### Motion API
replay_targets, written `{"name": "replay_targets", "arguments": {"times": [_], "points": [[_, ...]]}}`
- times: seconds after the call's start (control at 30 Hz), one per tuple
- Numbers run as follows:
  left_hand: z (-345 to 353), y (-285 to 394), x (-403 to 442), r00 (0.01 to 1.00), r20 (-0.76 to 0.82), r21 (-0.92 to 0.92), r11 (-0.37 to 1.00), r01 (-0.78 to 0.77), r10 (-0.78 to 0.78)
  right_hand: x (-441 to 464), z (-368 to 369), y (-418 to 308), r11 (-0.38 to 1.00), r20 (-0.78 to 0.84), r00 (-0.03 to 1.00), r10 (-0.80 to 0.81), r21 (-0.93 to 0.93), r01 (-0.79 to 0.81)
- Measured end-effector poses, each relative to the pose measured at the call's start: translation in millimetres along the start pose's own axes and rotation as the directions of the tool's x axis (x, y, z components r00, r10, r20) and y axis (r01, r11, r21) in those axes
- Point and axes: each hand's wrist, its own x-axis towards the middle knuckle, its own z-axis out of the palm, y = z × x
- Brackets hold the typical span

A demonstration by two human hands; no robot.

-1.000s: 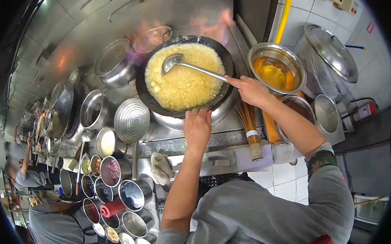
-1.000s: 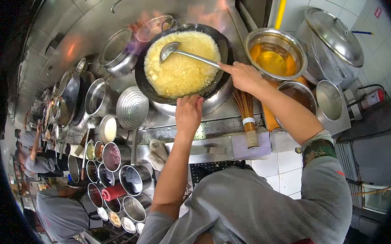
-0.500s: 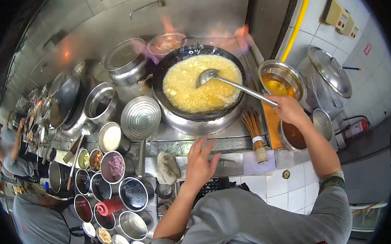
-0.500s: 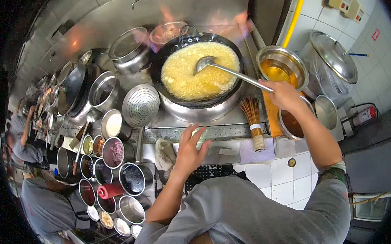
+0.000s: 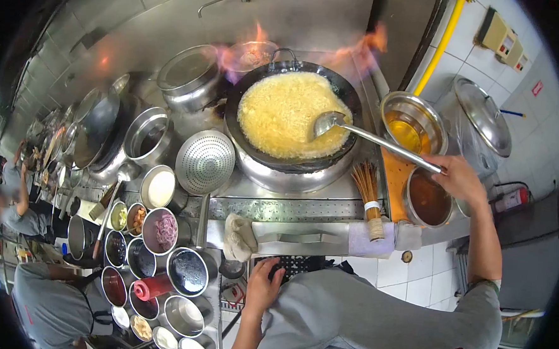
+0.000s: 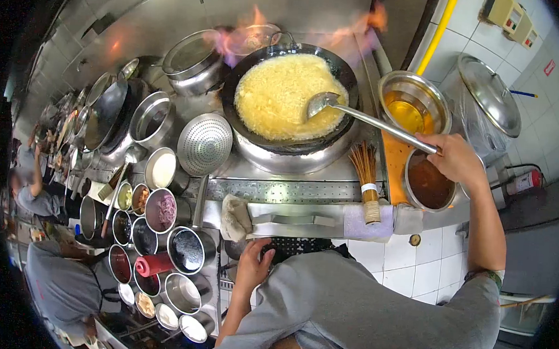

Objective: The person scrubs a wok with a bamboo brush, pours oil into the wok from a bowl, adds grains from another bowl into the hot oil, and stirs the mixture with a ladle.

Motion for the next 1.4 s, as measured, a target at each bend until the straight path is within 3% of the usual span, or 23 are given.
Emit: {"name": "replay_targets", "arguments": {"times": [0.17, 0.23, 0.5, 0.73, 1.03, 1.2, 1.4], "points": [[26.6, -18.0, -12.0, 0.997, 0.064, 0.022, 0.999, 0.050, -0.052, 25.3, 47.9, 25.4, 0.988, -0.057, 0.991, -0.117, 0.092, 0.122], [31.1, -15.2, -12.7, 0.992, 0.089, 0.044, 0.995, 0.086, -0.090, 38.5, 61.9, 26.1, 0.988, -0.024, 0.995, -0.092, 0.121, 0.095], [56.6, -27.5, -28.1, 0.979, 0.037, 0.136, 0.972, 0.193, -0.199, 88.9, 105.6, 17.2, 0.945, -0.104, 0.966, -0.236, 0.209, 0.253], [74.3, -29.8, -47.5, 0.934, -0.008, 0.127, 0.926, 0.355, -0.356, 123.9, 117.6, -2.7, 0.952, -0.099, 0.971, -0.220, 0.193, 0.235], [86.3, -37.6, -70.1, 0.914, -0.054, 0.142, 0.903, 0.406, -0.402, 164.2, 116.9, 8.0, 0.974, -0.172, 0.960, -0.221, 0.008, 0.225], [97.5, -72.9, -90.1, 0.910, -0.044, 0.120, 0.902, 0.415, -0.413, 152.1, 106.0, 21.7, 0.993, -0.110, 0.988, -0.113, 0.011, 0.115], [97.1, -125.1, -116.0, 0.884, 0.059, 0.129, 0.882, 0.454, -0.463, 121.1, 93.8, 43.8, 0.995, -0.121, 0.988, -0.091, 0.036, 0.096]]}}
